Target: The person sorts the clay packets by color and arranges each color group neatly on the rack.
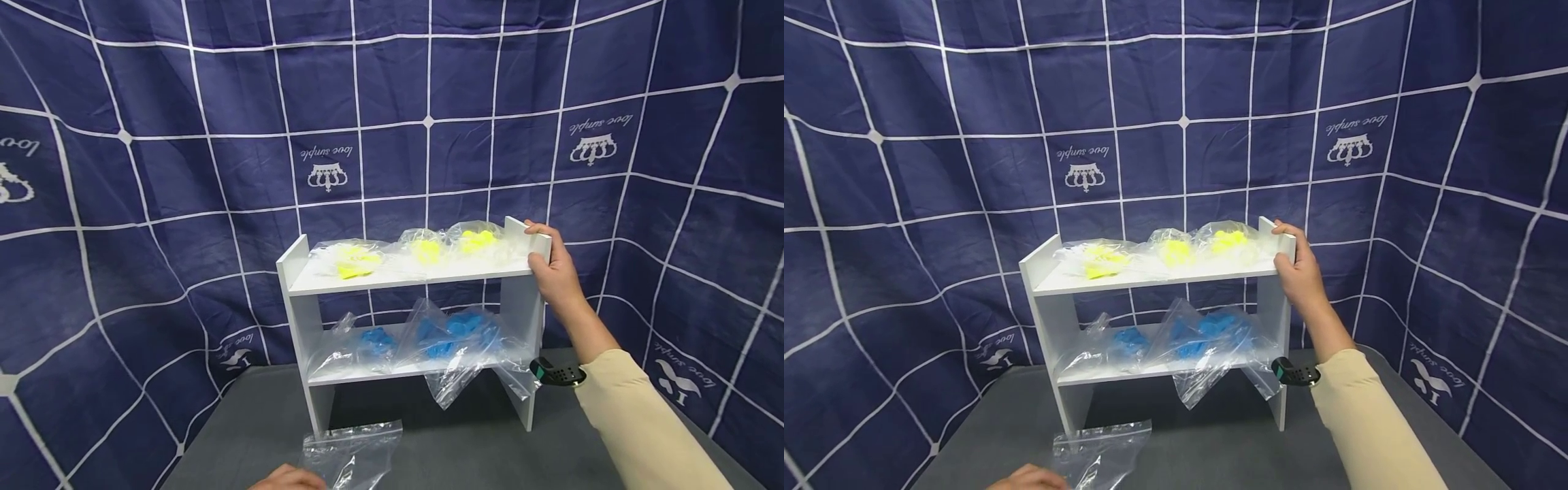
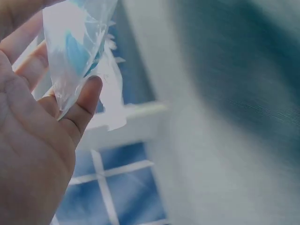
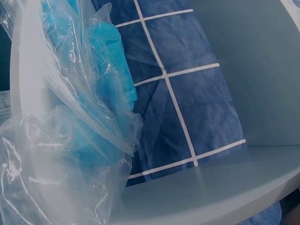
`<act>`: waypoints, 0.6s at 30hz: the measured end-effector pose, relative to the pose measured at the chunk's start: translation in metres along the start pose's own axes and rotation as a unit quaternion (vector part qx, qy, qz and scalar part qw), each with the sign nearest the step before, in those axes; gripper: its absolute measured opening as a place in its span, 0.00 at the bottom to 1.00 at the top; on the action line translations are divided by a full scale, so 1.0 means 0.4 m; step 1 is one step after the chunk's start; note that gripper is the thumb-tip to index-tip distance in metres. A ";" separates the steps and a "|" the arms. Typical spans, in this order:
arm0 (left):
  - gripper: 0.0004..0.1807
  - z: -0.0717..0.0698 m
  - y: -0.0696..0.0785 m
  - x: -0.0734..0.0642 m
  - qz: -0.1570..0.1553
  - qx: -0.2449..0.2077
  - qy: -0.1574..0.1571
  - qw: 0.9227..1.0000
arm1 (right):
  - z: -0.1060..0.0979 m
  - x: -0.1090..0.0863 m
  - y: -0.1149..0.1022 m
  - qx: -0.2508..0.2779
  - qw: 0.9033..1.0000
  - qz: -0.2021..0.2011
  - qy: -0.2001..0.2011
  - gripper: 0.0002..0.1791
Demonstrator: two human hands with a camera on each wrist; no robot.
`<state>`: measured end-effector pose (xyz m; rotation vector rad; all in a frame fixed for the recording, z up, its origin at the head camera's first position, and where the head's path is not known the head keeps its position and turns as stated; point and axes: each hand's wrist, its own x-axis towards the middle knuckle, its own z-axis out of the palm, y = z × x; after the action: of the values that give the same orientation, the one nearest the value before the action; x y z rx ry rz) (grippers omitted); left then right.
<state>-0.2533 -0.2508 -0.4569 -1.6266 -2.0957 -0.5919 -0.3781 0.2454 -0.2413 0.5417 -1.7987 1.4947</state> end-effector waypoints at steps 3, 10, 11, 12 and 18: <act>0.21 -0.050 0.024 0.073 0.059 0.019 -0.027 0.998 | -0.002 0.000 -0.002 0.000 1.000 0.001 0.000 0.24; 0.25 -0.163 0.119 0.224 0.026 -0.087 -0.080 0.993 | 0.005 -0.018 -0.056 -0.004 1.000 0.005 -0.004 0.23; 0.26 -0.177 0.128 0.243 0.016 -0.099 -0.084 0.991 | 0.006 -0.021 -0.062 -0.004 1.000 0.003 -0.004 0.23; 0.28 -0.190 0.135 0.261 0.005 -0.102 -0.085 0.991 | 0.007 -0.023 -0.067 -0.003 1.000 -0.001 -0.004 0.23; 0.37 -0.238 0.152 0.363 -0.065 -0.029 -0.049 0.996 | 0.008 -0.024 -0.074 0.000 1.000 -0.008 -0.010 0.23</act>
<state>-0.2206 -0.1760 -0.2920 -1.5901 -2.2890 -0.6310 -0.3516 0.2342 -0.2294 0.5712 -1.8061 1.4836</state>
